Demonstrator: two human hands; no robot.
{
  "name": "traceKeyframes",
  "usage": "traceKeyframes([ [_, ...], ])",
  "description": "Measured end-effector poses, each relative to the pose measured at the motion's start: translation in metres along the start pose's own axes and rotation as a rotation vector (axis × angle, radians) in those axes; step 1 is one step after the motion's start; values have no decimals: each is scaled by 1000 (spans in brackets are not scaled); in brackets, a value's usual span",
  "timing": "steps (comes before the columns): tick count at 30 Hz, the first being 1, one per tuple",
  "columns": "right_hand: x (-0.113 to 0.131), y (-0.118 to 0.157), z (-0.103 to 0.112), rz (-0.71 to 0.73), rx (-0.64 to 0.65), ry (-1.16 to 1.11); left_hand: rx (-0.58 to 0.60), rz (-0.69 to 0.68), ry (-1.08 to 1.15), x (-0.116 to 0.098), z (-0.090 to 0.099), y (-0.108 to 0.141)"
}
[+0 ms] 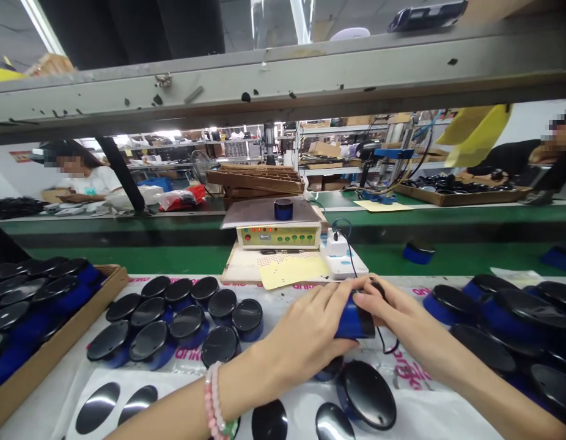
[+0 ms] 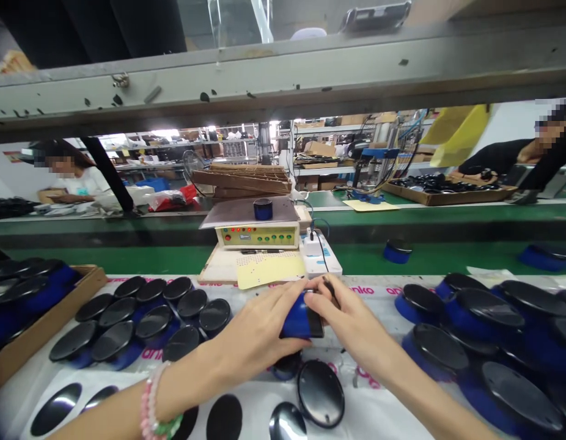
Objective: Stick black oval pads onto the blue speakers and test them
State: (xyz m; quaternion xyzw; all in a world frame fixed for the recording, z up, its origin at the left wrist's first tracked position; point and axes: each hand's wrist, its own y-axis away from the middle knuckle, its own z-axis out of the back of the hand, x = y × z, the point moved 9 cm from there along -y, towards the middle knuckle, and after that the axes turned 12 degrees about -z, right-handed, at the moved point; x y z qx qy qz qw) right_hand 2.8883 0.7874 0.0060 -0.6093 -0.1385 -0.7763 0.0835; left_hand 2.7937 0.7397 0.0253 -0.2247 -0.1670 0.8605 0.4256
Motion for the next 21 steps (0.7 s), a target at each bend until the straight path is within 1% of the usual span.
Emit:
traceKeyframes([
  [2, 6, -2, -1, 49, -61, 33, -12, -42, -68, -5, 3, 1],
  [4, 13, -4, -7, 94, -82, 79, -21, -66, -109, -6, 5, 3],
  [6, 21, -4, -12, 150, -78, 156, -43, -28, -73, 5, 8, 6],
  [7, 26, -3, -12, 175, -81, 201, -55, 27, -37, 17, 11, 8],
  [9, 31, 0, -4, 181, -107, 282, -86, 177, 12, 50, 22, 18],
  [12, 34, 6, 28, 134, -236, 414, -123, 393, -19, 109, 45, 46],
  [14, 39, 15, 52, 170, -374, 565, -101, 521, -34, 145, 54, 70],
  [15, 39, 20, 59, 187, -431, 654, -69, 578, -33, 160, 55, 83],
  [16, 36, 23, 62, 179, -449, 741, -29, 620, -27, 171, 55, 94],
  [17, 28, 25, 61, 142, -428, 819, 17, 645, -17, 179, 52, 103],
  [18, 16, 26, 55, 88, -369, 886, 65, 652, -4, 185, 49, 110],
  [21, -28, 35, 21, -82, -69, 994, 206, 631, 34, 188, 37, 117],
])
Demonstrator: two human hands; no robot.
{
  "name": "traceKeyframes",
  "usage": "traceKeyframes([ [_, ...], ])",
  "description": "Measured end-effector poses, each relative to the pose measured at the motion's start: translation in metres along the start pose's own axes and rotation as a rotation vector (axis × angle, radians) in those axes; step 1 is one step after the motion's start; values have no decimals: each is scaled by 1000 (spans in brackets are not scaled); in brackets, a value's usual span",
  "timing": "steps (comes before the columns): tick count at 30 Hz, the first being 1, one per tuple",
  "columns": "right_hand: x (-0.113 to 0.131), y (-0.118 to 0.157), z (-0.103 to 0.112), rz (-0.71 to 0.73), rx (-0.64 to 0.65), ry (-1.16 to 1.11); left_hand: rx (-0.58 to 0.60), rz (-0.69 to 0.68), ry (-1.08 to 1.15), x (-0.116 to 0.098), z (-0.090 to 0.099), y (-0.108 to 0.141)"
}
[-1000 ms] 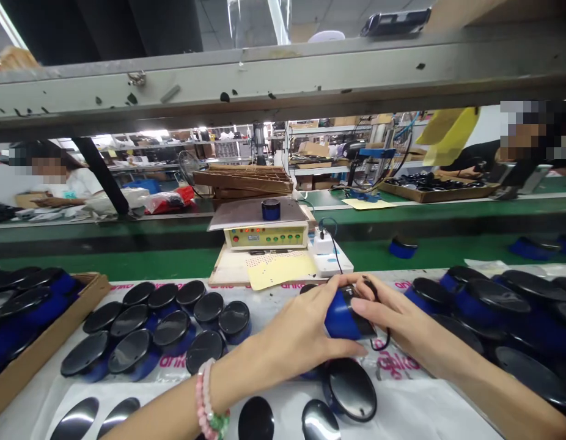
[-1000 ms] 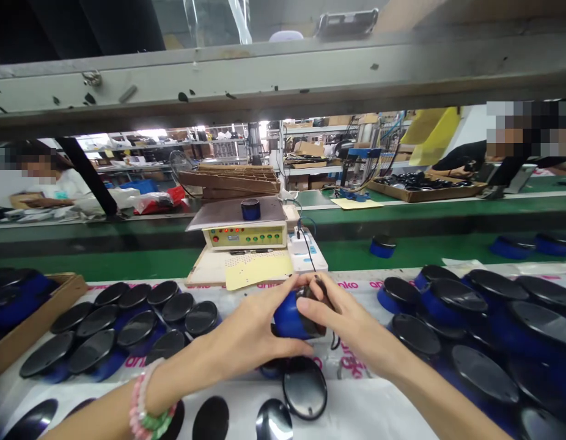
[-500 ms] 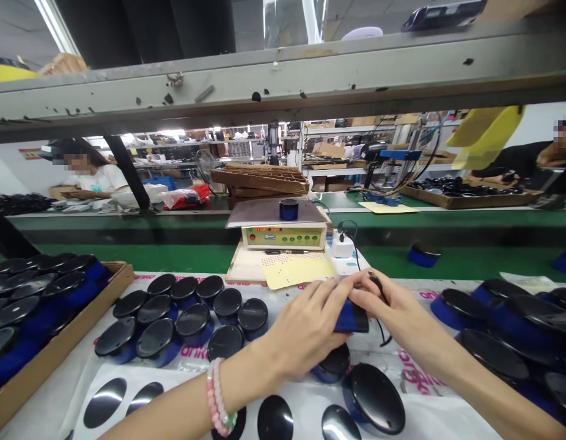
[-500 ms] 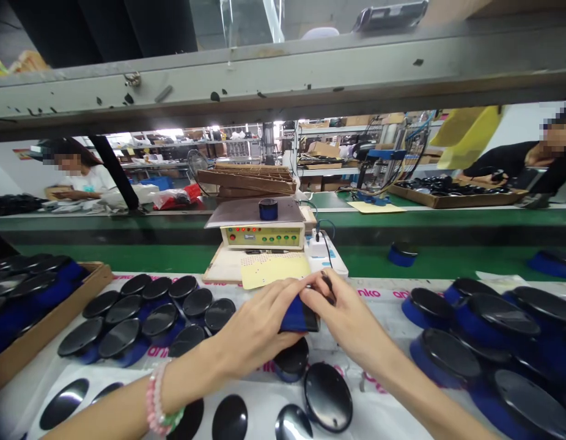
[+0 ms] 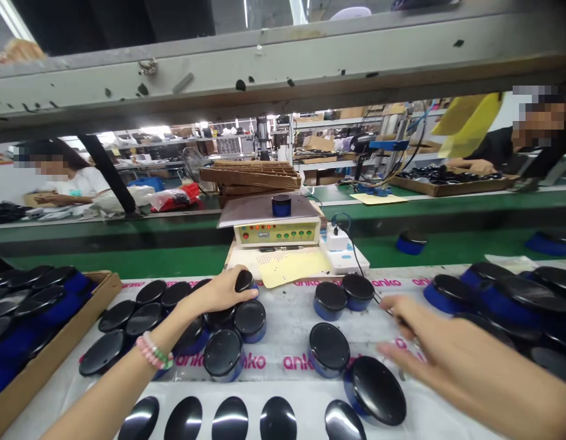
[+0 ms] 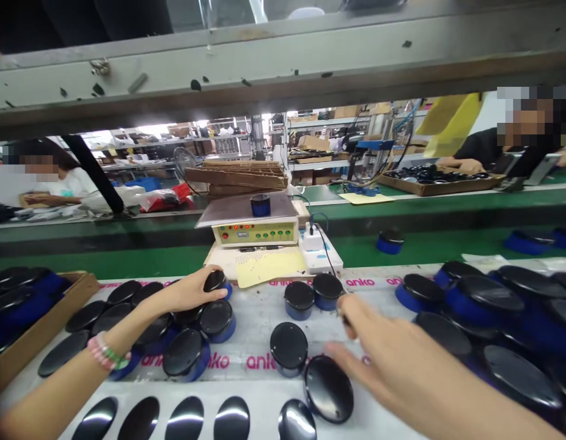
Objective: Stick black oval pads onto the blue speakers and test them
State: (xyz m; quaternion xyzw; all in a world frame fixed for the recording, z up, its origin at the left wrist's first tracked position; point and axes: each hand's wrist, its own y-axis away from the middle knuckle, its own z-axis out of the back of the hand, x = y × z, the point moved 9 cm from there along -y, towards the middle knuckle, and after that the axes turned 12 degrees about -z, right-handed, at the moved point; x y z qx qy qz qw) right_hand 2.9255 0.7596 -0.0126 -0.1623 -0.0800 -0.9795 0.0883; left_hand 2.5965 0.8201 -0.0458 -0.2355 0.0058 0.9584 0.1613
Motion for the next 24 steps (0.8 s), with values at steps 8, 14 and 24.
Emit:
traceKeyframes([
  [8, 10, 20, -75, -26, 336, -65, 48, -168, -74, -93, -25, 5],
  [14, -2, 6, -51, 52, 167, -170, 223, -399, 223, -168, -97, 23],
  [24, -13, 1, -57, 76, 69, -168, 134, -464, 383, -185, -109, 14],
])
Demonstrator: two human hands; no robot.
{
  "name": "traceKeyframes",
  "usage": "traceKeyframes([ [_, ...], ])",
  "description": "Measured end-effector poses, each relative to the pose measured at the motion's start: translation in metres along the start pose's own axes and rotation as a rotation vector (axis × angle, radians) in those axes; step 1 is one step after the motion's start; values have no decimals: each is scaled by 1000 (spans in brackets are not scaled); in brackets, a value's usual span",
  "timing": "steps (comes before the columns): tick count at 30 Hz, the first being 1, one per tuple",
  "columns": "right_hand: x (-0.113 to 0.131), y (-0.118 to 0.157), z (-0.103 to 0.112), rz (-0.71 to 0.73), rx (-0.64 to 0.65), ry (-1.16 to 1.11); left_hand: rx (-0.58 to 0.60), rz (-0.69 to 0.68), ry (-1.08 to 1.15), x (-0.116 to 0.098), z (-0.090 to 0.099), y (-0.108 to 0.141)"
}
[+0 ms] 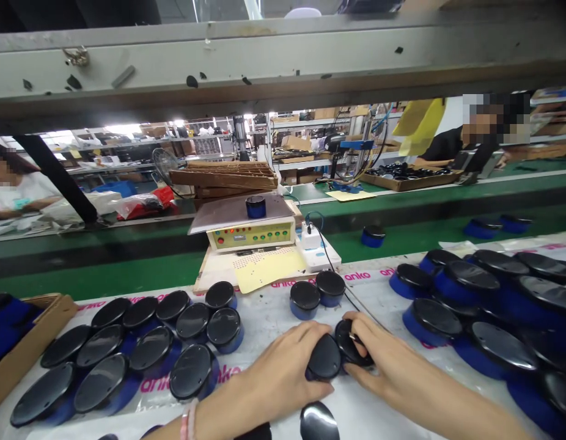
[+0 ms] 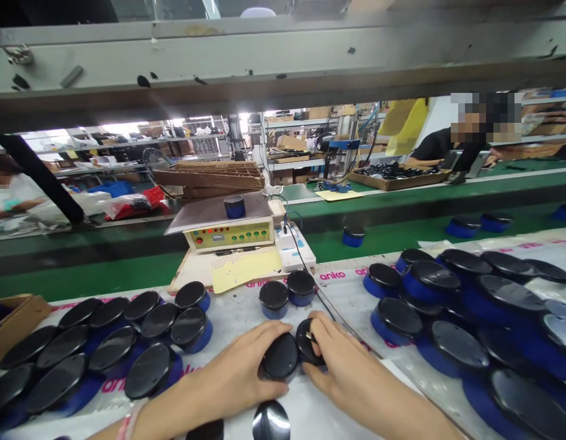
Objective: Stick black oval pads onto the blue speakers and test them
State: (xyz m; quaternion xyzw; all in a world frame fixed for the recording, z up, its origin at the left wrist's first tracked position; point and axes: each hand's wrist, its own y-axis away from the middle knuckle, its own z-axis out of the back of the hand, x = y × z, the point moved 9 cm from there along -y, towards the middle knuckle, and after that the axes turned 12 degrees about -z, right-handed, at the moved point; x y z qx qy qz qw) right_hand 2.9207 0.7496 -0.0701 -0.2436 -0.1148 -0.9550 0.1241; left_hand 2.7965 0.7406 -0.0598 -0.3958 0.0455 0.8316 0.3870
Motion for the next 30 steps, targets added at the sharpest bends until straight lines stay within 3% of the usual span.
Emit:
traceKeyframes([
  [5, 1, -9, 17, -6, 54, -89, -82, 80, -46, 4, 17, -3],
  [10, 3, -56, 64, 25, -252, 10, -245, 110, -214, 11, 40, -33],
  [15, 14, -87, 58, 105, -218, 82, -200, 122, -217, 31, 34, -50],
  [19, 19, -71, 53, 129, -159, 75, -165, 109, -216, 30, 36, -42],
  [25, 22, -55, 50, 125, -152, 76, -119, 184, -237, 33, 25, -35],
  [27, 20, -53, 45, 125, -154, 79, -115, 165, -298, 27, 21, -34],
  [30, 16, -48, 29, 145, -137, 74, -12, 119, -375, 15, 11, -33],
])
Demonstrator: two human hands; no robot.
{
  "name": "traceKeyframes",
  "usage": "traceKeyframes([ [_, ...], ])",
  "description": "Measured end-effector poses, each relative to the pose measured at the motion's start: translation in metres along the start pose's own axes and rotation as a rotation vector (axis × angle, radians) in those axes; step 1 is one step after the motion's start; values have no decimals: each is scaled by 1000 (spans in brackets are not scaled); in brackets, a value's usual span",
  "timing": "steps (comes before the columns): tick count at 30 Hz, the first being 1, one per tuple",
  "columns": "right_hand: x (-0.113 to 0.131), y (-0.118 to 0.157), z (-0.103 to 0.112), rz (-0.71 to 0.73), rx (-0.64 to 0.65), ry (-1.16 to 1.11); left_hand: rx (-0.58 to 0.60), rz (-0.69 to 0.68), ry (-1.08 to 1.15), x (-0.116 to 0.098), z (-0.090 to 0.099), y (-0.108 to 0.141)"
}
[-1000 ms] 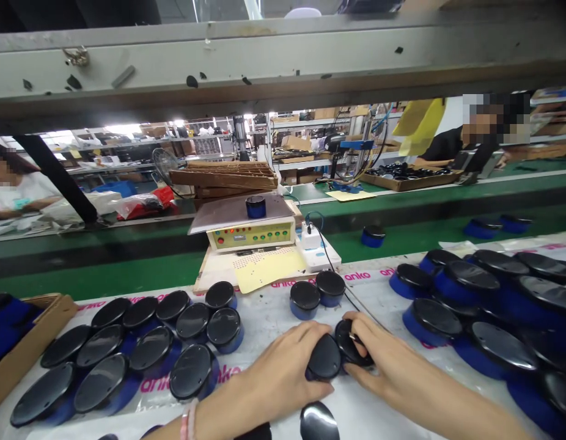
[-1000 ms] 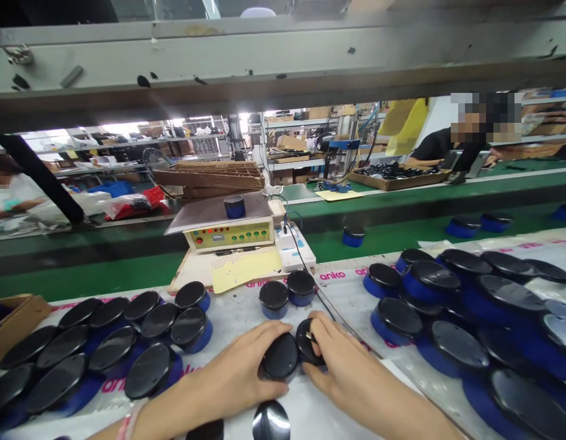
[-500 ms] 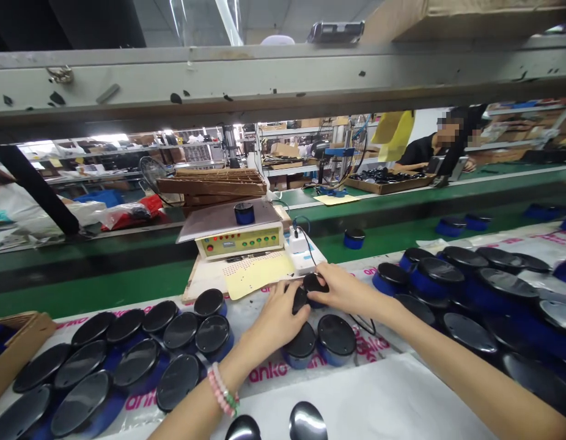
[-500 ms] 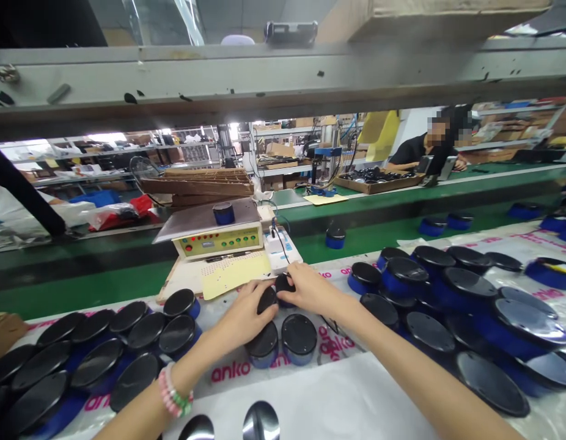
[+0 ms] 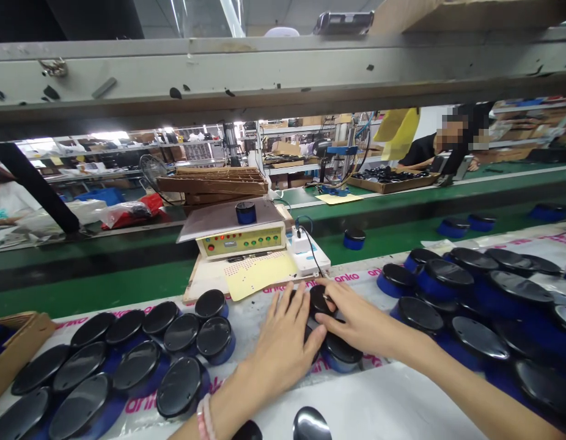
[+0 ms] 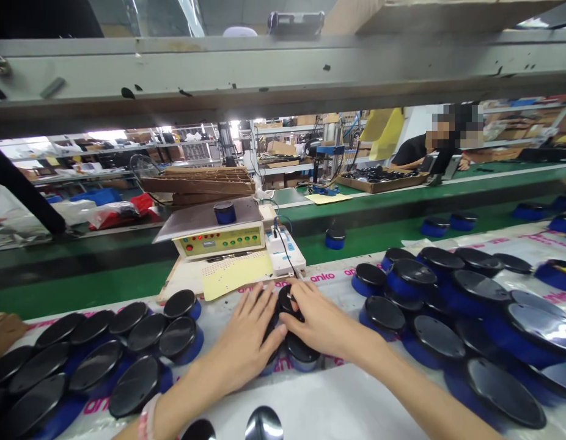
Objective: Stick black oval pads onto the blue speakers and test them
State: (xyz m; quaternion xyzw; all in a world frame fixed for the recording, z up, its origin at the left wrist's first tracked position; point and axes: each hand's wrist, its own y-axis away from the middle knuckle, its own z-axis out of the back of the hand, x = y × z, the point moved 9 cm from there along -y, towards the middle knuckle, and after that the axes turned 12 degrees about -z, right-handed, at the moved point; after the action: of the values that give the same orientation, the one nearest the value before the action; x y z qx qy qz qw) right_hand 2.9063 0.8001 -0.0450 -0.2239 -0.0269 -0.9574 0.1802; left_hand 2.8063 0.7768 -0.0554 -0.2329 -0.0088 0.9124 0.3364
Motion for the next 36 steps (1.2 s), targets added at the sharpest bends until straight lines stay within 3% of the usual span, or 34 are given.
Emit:
traceKeyframes([
  [3, -6, 8, -18, -2, 14, -37, 88, 3, -20, -3, -7, 2],
  [7, -15, 10, -30, -16, 0, -132, 87, 12, -60, -1, -8, 1],
  [16, -14, 9, -26, -1, -52, -148, 90, 22, -52, -2, -9, 2],
  [24, -9, 7, -20, -33, -20, -121, 83, 19, -26, 0, -9, 2],
  [28, -8, 8, 3, -124, -125, -103, -7, 46, 93, 7, -3, 2],
  [32, -20, 4, 49, -243, -296, -25, -106, 124, 192, 22, -2, 1],
  [36, -55, -40, 107, -408, -408, 138, -118, 141, 229, 26, -1, -1],
])
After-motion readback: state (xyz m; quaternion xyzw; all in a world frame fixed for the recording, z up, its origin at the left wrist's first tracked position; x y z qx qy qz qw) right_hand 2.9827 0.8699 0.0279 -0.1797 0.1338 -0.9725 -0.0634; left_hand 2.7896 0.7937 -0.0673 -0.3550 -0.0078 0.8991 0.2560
